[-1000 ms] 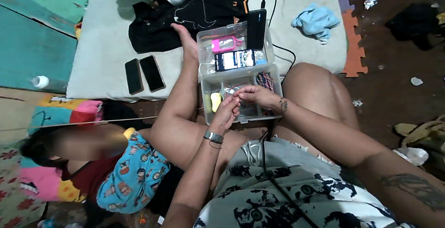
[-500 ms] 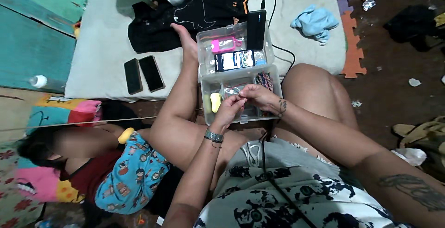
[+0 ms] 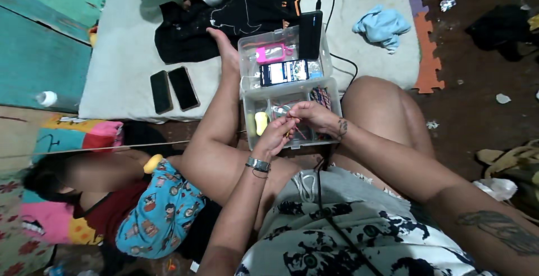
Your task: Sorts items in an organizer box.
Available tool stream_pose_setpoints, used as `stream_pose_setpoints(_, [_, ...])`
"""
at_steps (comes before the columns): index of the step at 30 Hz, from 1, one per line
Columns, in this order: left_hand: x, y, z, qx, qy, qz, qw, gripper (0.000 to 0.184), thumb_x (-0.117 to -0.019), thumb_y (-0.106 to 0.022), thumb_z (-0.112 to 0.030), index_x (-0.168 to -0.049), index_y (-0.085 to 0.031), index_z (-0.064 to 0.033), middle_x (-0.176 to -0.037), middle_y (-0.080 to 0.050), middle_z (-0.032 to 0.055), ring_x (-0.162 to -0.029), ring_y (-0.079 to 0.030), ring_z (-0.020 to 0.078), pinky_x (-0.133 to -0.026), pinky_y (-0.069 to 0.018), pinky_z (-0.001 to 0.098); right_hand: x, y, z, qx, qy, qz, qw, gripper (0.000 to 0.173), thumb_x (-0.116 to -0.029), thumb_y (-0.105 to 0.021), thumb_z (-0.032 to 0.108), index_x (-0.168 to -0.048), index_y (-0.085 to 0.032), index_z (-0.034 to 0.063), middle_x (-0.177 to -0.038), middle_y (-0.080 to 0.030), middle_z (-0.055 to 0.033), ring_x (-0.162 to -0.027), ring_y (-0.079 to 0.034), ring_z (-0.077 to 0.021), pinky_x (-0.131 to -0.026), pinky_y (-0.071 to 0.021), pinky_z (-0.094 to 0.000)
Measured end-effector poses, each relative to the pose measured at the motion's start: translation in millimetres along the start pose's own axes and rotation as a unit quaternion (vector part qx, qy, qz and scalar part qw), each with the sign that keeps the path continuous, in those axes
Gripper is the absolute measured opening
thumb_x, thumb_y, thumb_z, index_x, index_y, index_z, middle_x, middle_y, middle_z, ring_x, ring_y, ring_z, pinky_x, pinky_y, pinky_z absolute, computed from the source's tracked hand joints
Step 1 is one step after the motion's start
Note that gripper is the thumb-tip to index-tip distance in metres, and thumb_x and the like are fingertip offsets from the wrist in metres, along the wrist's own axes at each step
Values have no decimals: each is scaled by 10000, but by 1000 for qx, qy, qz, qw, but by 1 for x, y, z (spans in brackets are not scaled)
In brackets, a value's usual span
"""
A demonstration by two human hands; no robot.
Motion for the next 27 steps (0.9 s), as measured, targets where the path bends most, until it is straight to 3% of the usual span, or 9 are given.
stream_pose_setpoints(4, [-2, -2, -5, -57, -33, -19, 998, 107, -1033, -536, -44, -1003, -638, -50, -795, -604, -9, -680, -569, 57, -677, -516, 205, -2, 1, -5, -64, -20, -57, 996, 124, -987, -629, 139, -867, -633, 107, -745, -620, 15, -592, -542, -32, -555, -483, -193])
stream_pose_setpoints(11, [-4, 2, -9, -162, -51, -68, 983, 93, -1024, -580, -60, -1021, -661, -14, -821, -607, 3, -697, -562, 60, -693, -506, 223, 0, 1, -4, -27, -33, -127, 991, 180, -993, -663, 186, -857, -569, 115, -717, -571, 13, -566, -495, -47, -527, -439, -207])
stream_pose_setpoints(13, [-5, 6, -5, -124, -26, -67, 990, 109, -1041, -555, -79, -1033, -653, -33, -817, -594, -2, -680, -552, 61, -667, -500, 209, -3, 1, -4, 12, -25, -103, 994, 173, -1022, -634, 225, -903, -602, 103, -774, -594, 4, -622, -524, -55, -575, -460, -222])
stream_pose_setpoints(16, [-5, 13, 2, -31, 14, -55, 998, 134, -1060, -501, -90, -1045, -628, -50, -830, -604, 7, -665, -574, 64, -631, -515, 196, -6, -1, -2, 50, -29, -33, 998, 175, -1053, -573, 185, -1107, -675, 53, -983, -664, -33, -812, -608, -82, -757, -534, -274])
stream_pose_setpoints(18, [-4, 13, 4, -7, 33, -51, 998, 145, -1067, -485, -90, -1041, -619, -41, -820, -604, 15, -661, -578, 72, -627, -517, 200, -6, -2, 0, 52, -25, -31, 998, 137, -1034, -596, 142, -1039, -684, 36, -972, -680, -41, -814, -615, -87, -766, -535, -276])
stream_pose_setpoints(22, [-4, 7, -1, -78, -3, -45, 996, 168, -1063, -497, -93, -1025, -645, -24, -764, -586, -13, -656, -566, 61, -650, -515, 204, -3, 1, 1, 8, -22, -96, 995, 115, -995, -643, 117, -889, -627, 73, -794, -611, -5, -661, -538, -64, -630, -479, -234])
stream_pose_setpoints(25, [-8, 6, -8, -201, -53, -64, 976, 163, -1047, -544, -94, -1021, -675, 0, -779, -596, 7, -669, -554, 68, -662, -502, 235, -4, 4, -4, -19, -46, -148, 988, 139, -992, -658, 137, -897, -575, 79, -790, -584, -9, -653, -529, -78, -624, -478, -254])
stream_pose_setpoints(27, [-10, 7, -7, -224, -57, -73, 970, 169, -1047, -549, -102, -1020, -680, 2, -787, -597, 16, -678, -558, 81, -674, -507, 248, -7, 6, -8, -3, -49, -142, 989, 140, -1012, -646, 181, -961, -605, 57, -831, -594, -25, -690, -544, -93, -663, -491, -278])
Point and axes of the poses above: each hand's wrist, its own x-axis away from the middle knuckle, its own y-axis out of the back of the hand, z = x × y, the point moved 7 cm from there along -x, towards the middle knuckle
